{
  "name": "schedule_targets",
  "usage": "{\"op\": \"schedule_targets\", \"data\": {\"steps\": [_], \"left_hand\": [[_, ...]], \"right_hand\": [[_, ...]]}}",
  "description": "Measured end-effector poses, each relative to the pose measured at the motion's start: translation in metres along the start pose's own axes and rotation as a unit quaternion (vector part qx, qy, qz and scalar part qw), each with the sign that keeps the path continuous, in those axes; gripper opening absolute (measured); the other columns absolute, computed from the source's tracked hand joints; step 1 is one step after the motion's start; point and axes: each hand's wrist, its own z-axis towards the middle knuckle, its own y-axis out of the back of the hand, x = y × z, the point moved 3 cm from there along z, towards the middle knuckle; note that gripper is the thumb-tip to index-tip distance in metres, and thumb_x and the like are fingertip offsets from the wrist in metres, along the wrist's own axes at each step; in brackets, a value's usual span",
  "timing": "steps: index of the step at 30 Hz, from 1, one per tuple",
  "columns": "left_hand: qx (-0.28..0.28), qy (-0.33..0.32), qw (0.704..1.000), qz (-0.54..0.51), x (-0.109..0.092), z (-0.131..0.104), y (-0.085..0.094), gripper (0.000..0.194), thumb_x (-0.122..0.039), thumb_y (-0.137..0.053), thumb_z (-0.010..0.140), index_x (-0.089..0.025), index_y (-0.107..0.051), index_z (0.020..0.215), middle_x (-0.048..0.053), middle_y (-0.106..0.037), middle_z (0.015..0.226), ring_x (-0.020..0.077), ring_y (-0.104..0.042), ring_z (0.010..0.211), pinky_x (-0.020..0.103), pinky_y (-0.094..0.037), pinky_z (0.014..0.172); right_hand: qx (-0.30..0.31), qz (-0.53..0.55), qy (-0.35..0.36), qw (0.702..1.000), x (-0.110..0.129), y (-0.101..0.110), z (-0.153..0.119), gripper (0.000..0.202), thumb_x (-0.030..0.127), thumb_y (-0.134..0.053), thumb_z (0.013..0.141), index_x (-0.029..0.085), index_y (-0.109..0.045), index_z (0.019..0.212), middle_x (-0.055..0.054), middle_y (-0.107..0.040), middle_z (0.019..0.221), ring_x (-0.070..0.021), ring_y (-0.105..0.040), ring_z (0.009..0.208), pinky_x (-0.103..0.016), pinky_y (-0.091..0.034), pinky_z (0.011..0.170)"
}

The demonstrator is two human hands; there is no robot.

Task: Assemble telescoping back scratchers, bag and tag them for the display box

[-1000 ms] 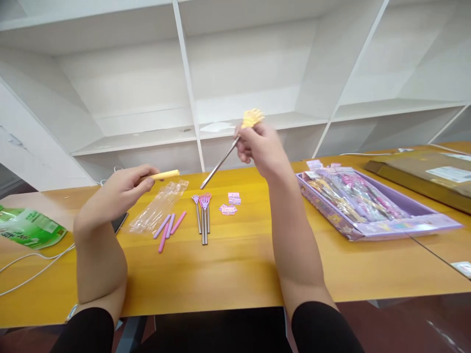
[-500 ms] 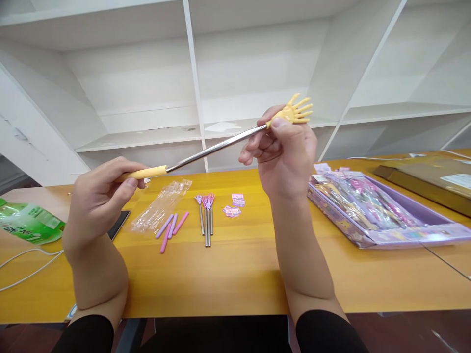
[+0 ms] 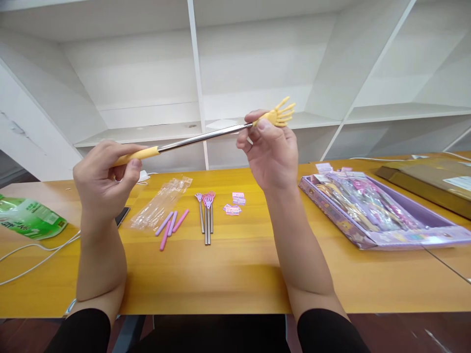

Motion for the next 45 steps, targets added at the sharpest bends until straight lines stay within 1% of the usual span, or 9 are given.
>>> {"op": "schedule_targets", "data": {"steps": [2, 7, 12, 18, 23, 26, 29, 37, 45], "left_hand": [[-0.004, -0.011, 1.000, 0.003, 0.005, 0.001, -0.001, 0.027, -0.013, -0.069, 0.101, -0.034, -0.080, 0.115, -0.003, -0.067, 0.090, 0.0115, -0.040, 0.061, 0.033, -0.036, 0.060], [-0.007, -0.034, 0.999, 0.028, 0.011, 0.002, -0.004, 0.027, -0.016, -0.071, 0.100, -0.036, -0.081, 0.115, -0.002, -0.071, 0.095, 0.0122, -0.042, 0.060, 0.034, -0.040, 0.060], [0.034, 0.024, 0.998, 0.051, 0.008, 0.002, -0.006, 0.022, -0.024, -0.065, 0.106, -0.036, -0.080, 0.117, 0.000, -0.073, 0.100, 0.0134, -0.045, 0.061, 0.035, -0.044, 0.063], [0.013, 0.021, 0.997, 0.069, 0.011, 0.002, 0.003, 0.019, -0.027, -0.066, 0.104, -0.034, -0.081, 0.114, 0.001, -0.073, 0.095, 0.0136, -0.046, 0.062, 0.037, -0.044, 0.061], [0.030, -0.037, 0.998, 0.049, 0.013, 0.002, 0.006, 0.018, -0.021, -0.070, 0.103, -0.030, -0.081, 0.114, -0.003, -0.070, 0.094, 0.0087, -0.051, 0.067, 0.034, -0.041, 0.059], [0.030, -0.057, 0.997, 0.047, 0.016, 0.001, 0.004, 0.015, -0.027, -0.068, 0.107, -0.025, -0.080, 0.114, -0.003, -0.066, 0.094, 0.0062, -0.053, 0.070, 0.033, -0.038, 0.060], [0.030, -0.045, 0.997, 0.057, 0.017, -0.001, 0.002, 0.017, -0.029, -0.065, 0.109, -0.022, -0.080, 0.114, -0.003, -0.066, 0.096, 0.0063, -0.054, 0.073, 0.033, -0.039, 0.060], [0.033, -0.058, 0.996, 0.052, 0.010, -0.001, 0.000, 0.015, -0.024, -0.066, 0.107, -0.024, -0.078, 0.116, -0.004, -0.070, 0.096, 0.0051, -0.055, 0.071, 0.031, -0.038, 0.057], [0.043, -0.032, 0.998, 0.031, 0.007, -0.004, -0.005, 0.026, -0.018, -0.072, 0.102, -0.036, -0.079, 0.119, -0.002, -0.080, 0.101, 0.0155, -0.070, 0.082, 0.037, -0.052, 0.063]], "right_hand": [[0.003, 0.015, -0.032, 0.999, -0.006, 0.004, 0.004, 0.018, 0.046, -0.090, 0.087, 0.034, -0.082, 0.099, 0.000, -0.073, 0.104, -0.0145, -0.073, 0.085, -0.027, -0.066, 0.075], [0.009, 0.018, -0.077, 0.997, -0.018, 0.012, 0.007, 0.026, 0.044, -0.098, 0.078, 0.032, -0.081, 0.094, 0.002, -0.071, 0.089, -0.0143, -0.074, 0.084, -0.026, -0.069, 0.077], [-0.011, -0.006, -0.125, 0.992, -0.015, 0.016, 0.007, 0.039, 0.043, -0.102, 0.072, 0.031, -0.072, 0.093, 0.001, -0.071, 0.091, -0.0166, -0.075, 0.085, -0.027, -0.069, 0.072], [0.051, -0.019, -0.154, 0.987, -0.006, 0.018, 0.008, 0.053, 0.041, -0.107, 0.067, 0.026, -0.057, 0.077, 0.003, -0.073, 0.083, -0.0139, -0.077, 0.077, -0.025, -0.068, 0.067], [0.131, -0.150, -0.147, 0.969, 0.007, 0.023, 0.003, 0.039, 0.037, -0.101, 0.080, 0.024, -0.065, 0.080, -0.003, -0.079, 0.081, -0.0189, -0.078, 0.080, -0.031, -0.066, 0.070], [0.157, -0.184, -0.119, 0.963, 0.017, 0.025, -0.001, 0.026, 0.035, -0.096, 0.087, 0.022, -0.073, 0.093, -0.002, -0.075, 0.077, -0.0141, -0.070, 0.067, -0.029, -0.058, 0.062], [0.181, -0.197, -0.113, 0.957, 0.021, 0.026, -0.003, 0.024, 0.040, -0.093, 0.092, 0.024, -0.080, 0.103, 0.000, -0.071, 0.074, -0.0114, -0.060, 0.057, -0.030, -0.054, 0.055], [0.189, -0.181, -0.127, 0.957, 0.015, 0.030, -0.001, 0.028, 0.047, -0.095, 0.089, 0.024, -0.079, 0.093, 0.001, -0.068, 0.069, -0.0110, -0.057, 0.055, -0.030, -0.049, 0.051], [0.184, -0.168, -0.117, 0.961, 0.013, 0.030, -0.001, 0.030, 0.044, -0.096, 0.089, 0.021, -0.077, 0.091, -0.001, -0.068, 0.069, -0.0090, -0.056, 0.053, -0.028, -0.046, 0.050]]}}
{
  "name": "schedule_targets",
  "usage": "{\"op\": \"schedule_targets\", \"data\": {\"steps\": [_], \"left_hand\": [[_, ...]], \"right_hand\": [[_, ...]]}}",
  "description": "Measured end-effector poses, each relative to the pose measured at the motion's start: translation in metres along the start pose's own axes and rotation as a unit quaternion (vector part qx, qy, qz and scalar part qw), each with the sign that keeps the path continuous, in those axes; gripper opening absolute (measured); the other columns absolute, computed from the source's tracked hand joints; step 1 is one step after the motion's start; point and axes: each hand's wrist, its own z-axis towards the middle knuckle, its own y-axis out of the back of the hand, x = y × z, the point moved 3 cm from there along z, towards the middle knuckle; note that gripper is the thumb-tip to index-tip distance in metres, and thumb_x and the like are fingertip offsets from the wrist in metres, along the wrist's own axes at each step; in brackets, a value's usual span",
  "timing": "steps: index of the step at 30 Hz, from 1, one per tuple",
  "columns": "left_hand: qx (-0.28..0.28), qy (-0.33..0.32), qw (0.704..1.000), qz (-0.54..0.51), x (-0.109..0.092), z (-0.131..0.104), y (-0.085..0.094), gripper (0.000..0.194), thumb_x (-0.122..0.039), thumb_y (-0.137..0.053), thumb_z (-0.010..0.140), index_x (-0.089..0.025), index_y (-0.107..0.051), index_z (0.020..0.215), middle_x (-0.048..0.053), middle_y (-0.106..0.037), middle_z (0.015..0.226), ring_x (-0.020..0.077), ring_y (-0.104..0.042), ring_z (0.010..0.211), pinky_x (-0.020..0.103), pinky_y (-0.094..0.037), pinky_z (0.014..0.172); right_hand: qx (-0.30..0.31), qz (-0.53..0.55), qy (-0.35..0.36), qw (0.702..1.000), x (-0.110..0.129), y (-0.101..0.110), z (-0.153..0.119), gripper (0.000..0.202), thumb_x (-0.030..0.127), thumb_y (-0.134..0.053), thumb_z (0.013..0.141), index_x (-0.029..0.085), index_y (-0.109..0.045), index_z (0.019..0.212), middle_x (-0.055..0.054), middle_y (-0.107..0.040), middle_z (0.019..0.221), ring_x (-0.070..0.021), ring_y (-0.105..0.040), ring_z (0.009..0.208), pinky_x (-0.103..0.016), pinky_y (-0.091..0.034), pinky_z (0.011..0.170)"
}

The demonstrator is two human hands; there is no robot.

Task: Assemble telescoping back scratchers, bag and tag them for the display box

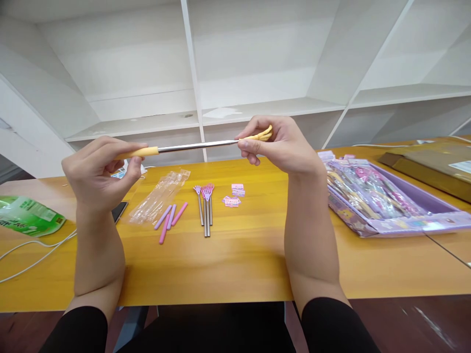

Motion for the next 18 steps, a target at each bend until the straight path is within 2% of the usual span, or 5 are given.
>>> {"op": "schedule_targets", "data": {"steps": [6, 12, 18], "left_hand": [[-0.008, -0.027, 1.000, -0.003, -0.002, 0.002, -0.004, 0.024, -0.015, -0.070, 0.102, -0.030, -0.079, 0.117, -0.002, -0.080, 0.097, 0.0151, -0.070, 0.081, 0.038, -0.052, 0.063], [-0.018, -0.022, 0.999, -0.019, 0.000, 0.001, -0.008, 0.026, -0.015, -0.073, 0.099, -0.033, -0.080, 0.116, -0.001, -0.083, 0.096, 0.0184, -0.070, 0.077, 0.040, -0.053, 0.062], [0.028, 0.017, 0.999, 0.027, -0.002, 0.000, -0.014, 0.019, -0.031, -0.063, 0.109, -0.035, -0.079, 0.119, 0.001, -0.084, 0.097, 0.0192, -0.072, 0.080, 0.042, -0.056, 0.066]], "right_hand": [[-0.012, -0.006, -0.010, 1.000, 0.002, -0.004, 0.001, 0.030, 0.044, -0.098, 0.086, 0.023, -0.077, 0.085, -0.001, -0.067, 0.069, -0.0109, -0.054, 0.054, -0.031, -0.045, 0.049], [-0.002, 0.005, -0.006, 1.000, -0.001, -0.007, 0.002, 0.029, 0.043, -0.097, 0.087, 0.023, -0.078, 0.085, -0.001, -0.067, 0.070, -0.0093, -0.053, 0.053, -0.030, -0.044, 0.049], [0.010, 0.016, -0.030, 0.999, -0.005, -0.015, 0.004, 0.032, 0.045, -0.098, 0.086, 0.021, -0.077, 0.086, -0.002, -0.069, 0.071, -0.0093, -0.053, 0.053, -0.030, -0.044, 0.047]]}}
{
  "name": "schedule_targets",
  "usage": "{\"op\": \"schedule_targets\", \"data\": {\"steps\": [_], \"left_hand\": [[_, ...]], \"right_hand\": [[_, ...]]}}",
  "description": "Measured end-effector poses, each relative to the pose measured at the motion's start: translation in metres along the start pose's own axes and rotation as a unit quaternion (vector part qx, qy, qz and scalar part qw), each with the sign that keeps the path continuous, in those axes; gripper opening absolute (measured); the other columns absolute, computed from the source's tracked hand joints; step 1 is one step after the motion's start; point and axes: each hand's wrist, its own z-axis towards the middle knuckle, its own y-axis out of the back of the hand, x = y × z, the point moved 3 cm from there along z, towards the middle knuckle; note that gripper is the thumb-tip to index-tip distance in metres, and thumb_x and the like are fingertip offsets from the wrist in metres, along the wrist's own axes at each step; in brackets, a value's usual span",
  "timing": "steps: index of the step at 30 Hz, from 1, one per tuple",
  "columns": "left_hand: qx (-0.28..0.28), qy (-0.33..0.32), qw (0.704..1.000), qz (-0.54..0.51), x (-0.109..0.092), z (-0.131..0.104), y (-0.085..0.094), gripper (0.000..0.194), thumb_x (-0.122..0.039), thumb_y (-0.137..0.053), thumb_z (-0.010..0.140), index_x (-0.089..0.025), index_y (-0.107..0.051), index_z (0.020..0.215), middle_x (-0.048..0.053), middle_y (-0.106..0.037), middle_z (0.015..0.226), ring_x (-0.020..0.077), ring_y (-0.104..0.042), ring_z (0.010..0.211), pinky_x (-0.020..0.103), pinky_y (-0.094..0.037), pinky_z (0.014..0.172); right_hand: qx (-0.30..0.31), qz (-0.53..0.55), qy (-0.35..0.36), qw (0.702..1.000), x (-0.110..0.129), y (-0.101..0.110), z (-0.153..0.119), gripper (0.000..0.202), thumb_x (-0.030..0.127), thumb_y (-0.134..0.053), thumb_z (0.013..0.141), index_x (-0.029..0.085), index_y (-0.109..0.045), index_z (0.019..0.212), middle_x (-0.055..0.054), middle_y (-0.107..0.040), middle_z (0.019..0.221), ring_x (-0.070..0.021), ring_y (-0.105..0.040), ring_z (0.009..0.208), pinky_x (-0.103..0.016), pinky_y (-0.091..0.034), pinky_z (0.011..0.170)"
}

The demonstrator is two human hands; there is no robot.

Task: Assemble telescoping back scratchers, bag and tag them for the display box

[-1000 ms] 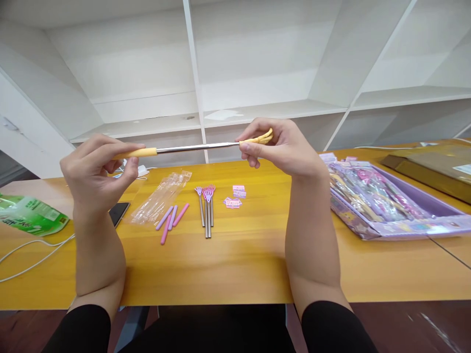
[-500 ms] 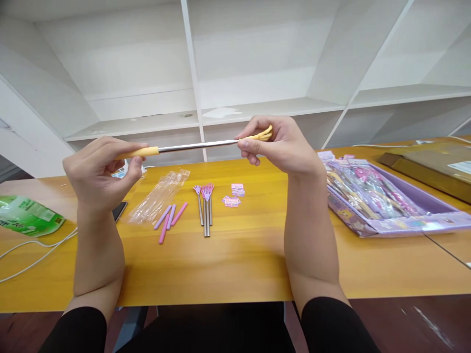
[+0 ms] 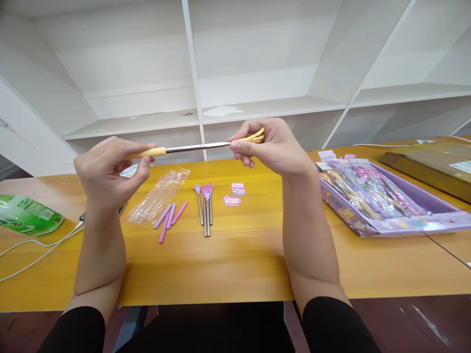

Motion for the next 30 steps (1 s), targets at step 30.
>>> {"op": "schedule_targets", "data": {"steps": [30], "left_hand": [[0.056, 0.027, 0.995, -0.072, -0.004, 0.003, 0.008, 0.013, -0.025, -0.072, 0.102, -0.027, -0.083, 0.107, -0.002, -0.074, 0.080, 0.0116, -0.047, 0.059, 0.032, -0.040, 0.059]], "right_hand": [[-0.025, -0.116, 0.119, 0.986, 0.023, -0.024, -0.008, 0.042, 0.035, -0.096, 0.089, 0.029, -0.072, 0.123, -0.004, -0.071, 0.112, -0.0176, -0.072, 0.084, -0.035, -0.065, 0.067]]}}
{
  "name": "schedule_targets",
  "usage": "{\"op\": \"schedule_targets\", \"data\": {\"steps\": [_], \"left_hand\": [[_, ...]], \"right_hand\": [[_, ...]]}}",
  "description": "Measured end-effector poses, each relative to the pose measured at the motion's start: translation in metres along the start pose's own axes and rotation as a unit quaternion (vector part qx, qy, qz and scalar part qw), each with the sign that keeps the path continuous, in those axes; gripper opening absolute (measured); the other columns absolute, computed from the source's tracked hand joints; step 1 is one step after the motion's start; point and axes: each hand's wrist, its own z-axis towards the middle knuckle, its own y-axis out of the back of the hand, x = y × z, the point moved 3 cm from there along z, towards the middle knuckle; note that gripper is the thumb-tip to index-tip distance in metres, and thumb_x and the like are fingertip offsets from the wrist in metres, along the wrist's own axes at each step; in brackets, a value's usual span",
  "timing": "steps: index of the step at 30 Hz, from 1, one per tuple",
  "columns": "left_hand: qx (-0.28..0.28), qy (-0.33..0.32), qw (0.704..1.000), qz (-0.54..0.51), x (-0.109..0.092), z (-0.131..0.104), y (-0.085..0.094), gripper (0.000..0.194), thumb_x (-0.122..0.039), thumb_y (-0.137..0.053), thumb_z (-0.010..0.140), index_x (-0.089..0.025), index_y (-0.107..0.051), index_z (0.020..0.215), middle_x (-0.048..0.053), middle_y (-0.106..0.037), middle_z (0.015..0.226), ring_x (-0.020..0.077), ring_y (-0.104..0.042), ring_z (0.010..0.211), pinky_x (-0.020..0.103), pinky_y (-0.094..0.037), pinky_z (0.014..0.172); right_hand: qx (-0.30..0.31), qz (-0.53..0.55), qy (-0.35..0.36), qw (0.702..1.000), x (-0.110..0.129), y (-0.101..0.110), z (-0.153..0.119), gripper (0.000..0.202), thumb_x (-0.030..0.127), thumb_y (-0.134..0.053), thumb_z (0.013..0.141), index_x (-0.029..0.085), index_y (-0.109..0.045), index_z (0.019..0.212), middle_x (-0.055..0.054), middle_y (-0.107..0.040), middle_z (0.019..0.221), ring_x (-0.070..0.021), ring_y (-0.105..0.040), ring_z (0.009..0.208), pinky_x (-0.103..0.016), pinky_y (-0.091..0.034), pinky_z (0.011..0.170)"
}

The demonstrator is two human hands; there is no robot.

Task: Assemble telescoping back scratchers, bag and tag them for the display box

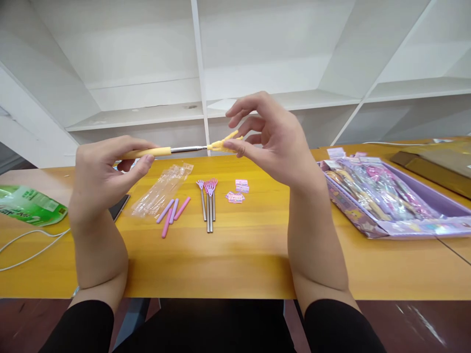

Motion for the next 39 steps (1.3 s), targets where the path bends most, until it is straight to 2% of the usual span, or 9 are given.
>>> {"op": "schedule_targets", "data": {"steps": [3, 7, 10, 13, 16, 19, 26, 33, 39], "left_hand": [[0.034, 0.043, 0.998, 0.012, 0.004, -0.001, 0.008, 0.012, -0.026, -0.070, 0.102, -0.025, -0.082, 0.101, -0.004, -0.068, 0.071, 0.0111, -0.045, 0.056, 0.031, -0.037, 0.057], [0.059, 0.061, 0.996, 0.017, 0.018, 0.000, 0.003, 0.014, -0.028, -0.068, 0.104, -0.025, -0.081, 0.101, -0.004, -0.068, 0.071, 0.0122, -0.050, 0.057, 0.029, -0.038, 0.057], [0.070, 0.022, 0.994, 0.078, 0.027, 0.000, -0.007, 0.014, -0.034, -0.069, 0.108, -0.025, -0.079, 0.105, -0.001, -0.075, 0.082, 0.0154, -0.058, 0.066, 0.031, -0.043, 0.065], [0.072, -0.046, 0.978, 0.188, 0.026, -0.001, -0.020, 0.020, -0.039, -0.066, 0.112, -0.024, -0.076, 0.104, 0.003, -0.073, 0.084, 0.0216, -0.062, 0.078, 0.036, -0.039, 0.070], [0.072, -0.083, 0.964, 0.243, 0.020, -0.003, -0.033, 0.023, -0.037, -0.061, 0.115, -0.022, -0.074, 0.103, 0.006, -0.069, 0.082, 0.0237, -0.060, 0.079, 0.037, -0.034, 0.067], [0.075, -0.100, 0.963, 0.237, 0.013, -0.004, -0.041, 0.025, -0.036, -0.056, 0.117, -0.023, -0.073, 0.105, 0.005, -0.066, 0.083, 0.0219, -0.058, 0.076, 0.036, -0.029, 0.062], [0.028, -0.142, 0.962, 0.233, 0.009, -0.004, -0.043, 0.026, -0.037, -0.055, 0.118, -0.023, -0.072, 0.104, 0.001, -0.063, 0.080, 0.0177, -0.055, 0.070, 0.035, -0.027, 0.057], [-0.024, -0.181, 0.958, 0.223, 0.016, -0.002, -0.044, 0.028, -0.037, -0.056, 0.118, -0.023, -0.071, 0.098, 0.001, -0.060, 0.076, 0.0186, -0.052, 0.070, 0.035, -0.032, 0.061], [-0.002, -0.162, 0.963, 0.215, 0.022, 0.002, -0.043, 0.036, -0.048, -0.055, 0.116, -0.024, -0.073, 0.096, 0.003, -0.064, 0.076, 0.0216, -0.052, 0.072, 0.038, -0.034, 0.064]], "right_hand": [[-0.006, -0.131, 0.093, 0.987, -0.002, 0.000, 0.000, 0.032, 0.035, -0.090, 0.094, 0.033, -0.076, 0.122, -0.006, -0.067, 0.122, -0.0222, -0.072, 0.099, -0.040, -0.068, 0.078], [0.013, -0.273, 0.190, 0.943, -0.009, -0.011, 0.001, 0.021, 0.029, -0.075, 0.105, 0.033, -0.078, 0.126, -0.007, -0.069, 0.119, -0.0229, -0.071, 0.101, -0.041, -0.064, 0.083], [0.007, -0.336, 0.203, 0.920, -0.016, -0.022, 0.002, 0.024, 0.027, -0.061, 0.114, 0.030, -0.075, 0.133, -0.009, -0.072, 0.121, -0.0214, -0.071, 0.098, -0.039, -0.058, 0.084], [0.036, -0.381, 0.169, 0.908, -0.022, -0.036, 0.002, 0.024, 0.028, -0.052, 0.118, 0.023, -0.073, 0.129, -0.009, -0.075, 0.114, -0.0174, -0.067, 0.084, -0.033, -0.051, 0.074], [0.060, -0.401, 0.132, 0.905, -0.024, -0.050, 0.001, 0.026, 0.029, -0.046, 0.120, 0.020, -0.071, 0.122, -0.006, -0.074, 0.102, -0.0142, -0.057, 0.072, -0.030, -0.039, 0.065], [0.062, -0.401, 0.143, 0.903, -0.024, -0.058, 0.001, 0.030, 0.037, -0.046, 0.121, 0.020, -0.071, 0.116, -0.005, -0.072, 0.095, -0.0157, -0.057, 0.077, -0.031, -0.034, 0.065], [0.051, -0.398, 0.174, 0.900, -0.025, -0.062, 0.001, 0.032, 0.038, -0.047, 0.121, 0.019, -0.073, 0.116, -0.005, -0.072, 0.091, -0.0169, -0.057, 0.079, -0.031, -0.035, 0.067], [0.029, -0.383, 0.195, 0.903, -0.027, -0.058, 0.003, 0.029, 0.037, -0.052, 0.119, 0.021, -0.075, 0.110, -0.004, -0.072, 0.089, -0.0156, -0.057, 0.077, -0.029, -0.034, 0.066], [0.008, -0.391, 0.220, 0.894, -0.031, -0.056, 0.005, 0.021, 0.033, -0.059, 0.117, 0.024, -0.076, 0.110, -0.003, -0.073, 0.088, -0.0152, -0.059, 0.077, -0.029, -0.035, 0.065]]}}
